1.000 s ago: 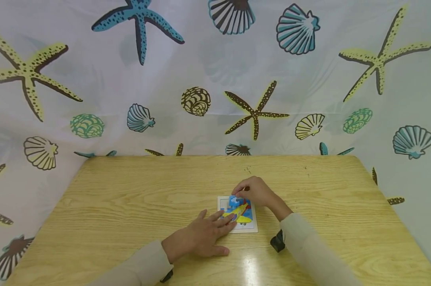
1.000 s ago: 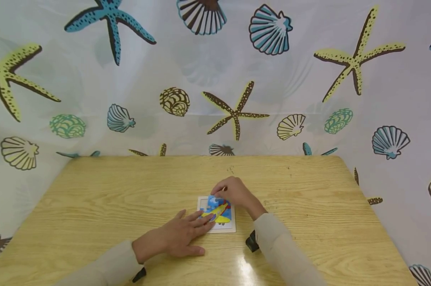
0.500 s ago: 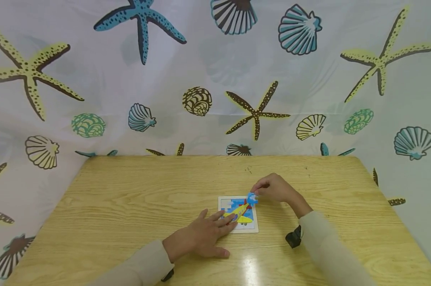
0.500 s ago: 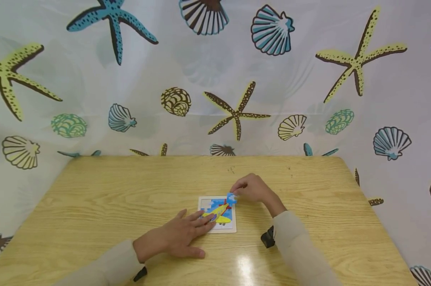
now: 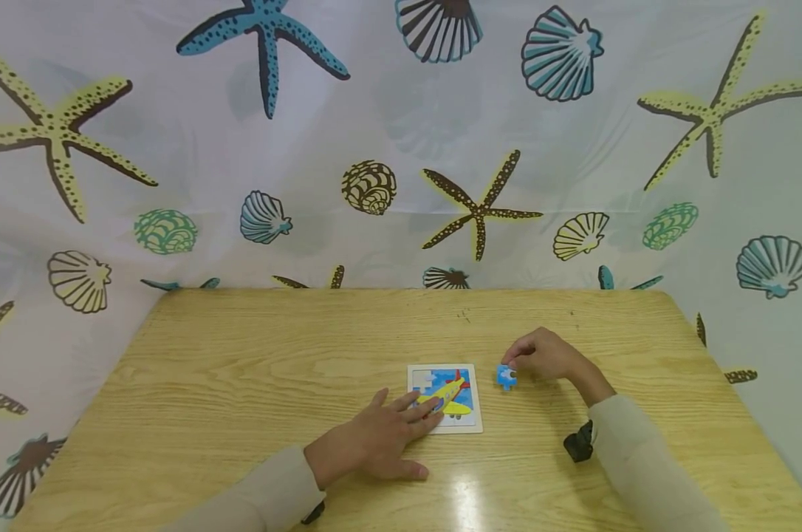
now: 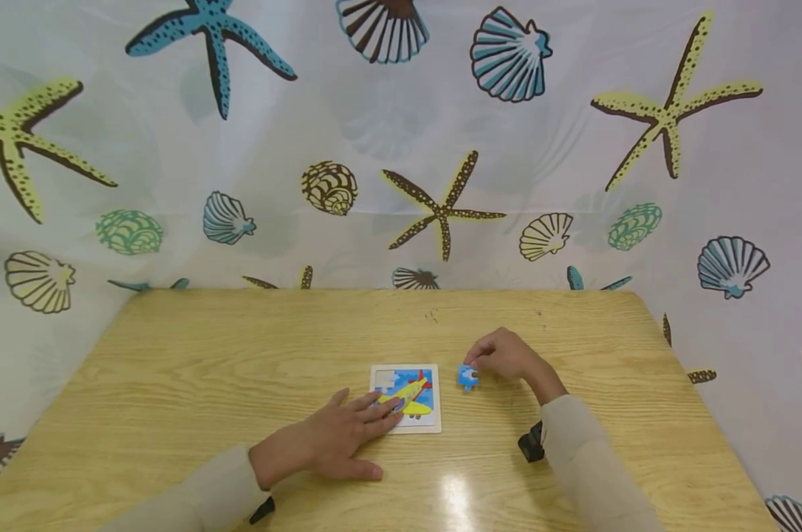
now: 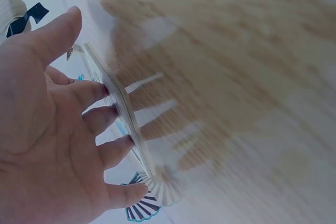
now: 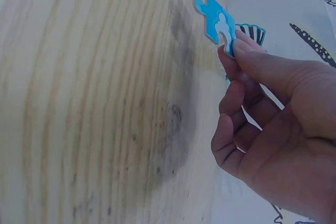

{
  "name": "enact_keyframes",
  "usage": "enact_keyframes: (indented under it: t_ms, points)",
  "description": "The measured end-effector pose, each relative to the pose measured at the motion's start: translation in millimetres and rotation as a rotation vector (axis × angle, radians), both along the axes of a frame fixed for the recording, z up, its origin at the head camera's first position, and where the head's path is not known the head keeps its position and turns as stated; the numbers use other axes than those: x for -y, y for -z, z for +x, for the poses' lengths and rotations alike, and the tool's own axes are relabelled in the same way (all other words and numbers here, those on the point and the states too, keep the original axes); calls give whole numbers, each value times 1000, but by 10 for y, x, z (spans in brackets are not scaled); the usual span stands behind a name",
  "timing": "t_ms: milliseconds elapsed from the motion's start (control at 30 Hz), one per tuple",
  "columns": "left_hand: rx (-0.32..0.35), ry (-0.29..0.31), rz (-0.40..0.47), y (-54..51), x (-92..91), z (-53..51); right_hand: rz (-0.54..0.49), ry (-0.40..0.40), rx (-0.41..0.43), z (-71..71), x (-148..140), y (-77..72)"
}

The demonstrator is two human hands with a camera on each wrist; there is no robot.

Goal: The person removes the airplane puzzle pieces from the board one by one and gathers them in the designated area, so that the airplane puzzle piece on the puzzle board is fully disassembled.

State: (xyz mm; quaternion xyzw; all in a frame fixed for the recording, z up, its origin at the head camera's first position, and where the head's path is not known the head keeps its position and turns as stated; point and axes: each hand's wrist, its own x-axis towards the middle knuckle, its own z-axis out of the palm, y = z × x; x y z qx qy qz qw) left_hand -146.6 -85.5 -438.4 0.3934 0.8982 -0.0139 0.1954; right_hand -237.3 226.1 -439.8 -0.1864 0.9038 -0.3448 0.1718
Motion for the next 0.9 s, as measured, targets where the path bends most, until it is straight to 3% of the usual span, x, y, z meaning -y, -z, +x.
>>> enact_keyframes:
  t_ms: [467,900]
  points:
    - [-8,3,-2,11,-9,10,-1,21,41,35,-200,69]
    - [-9,-3,-5,6,-13,11,59,52,-15,65,-190,112]
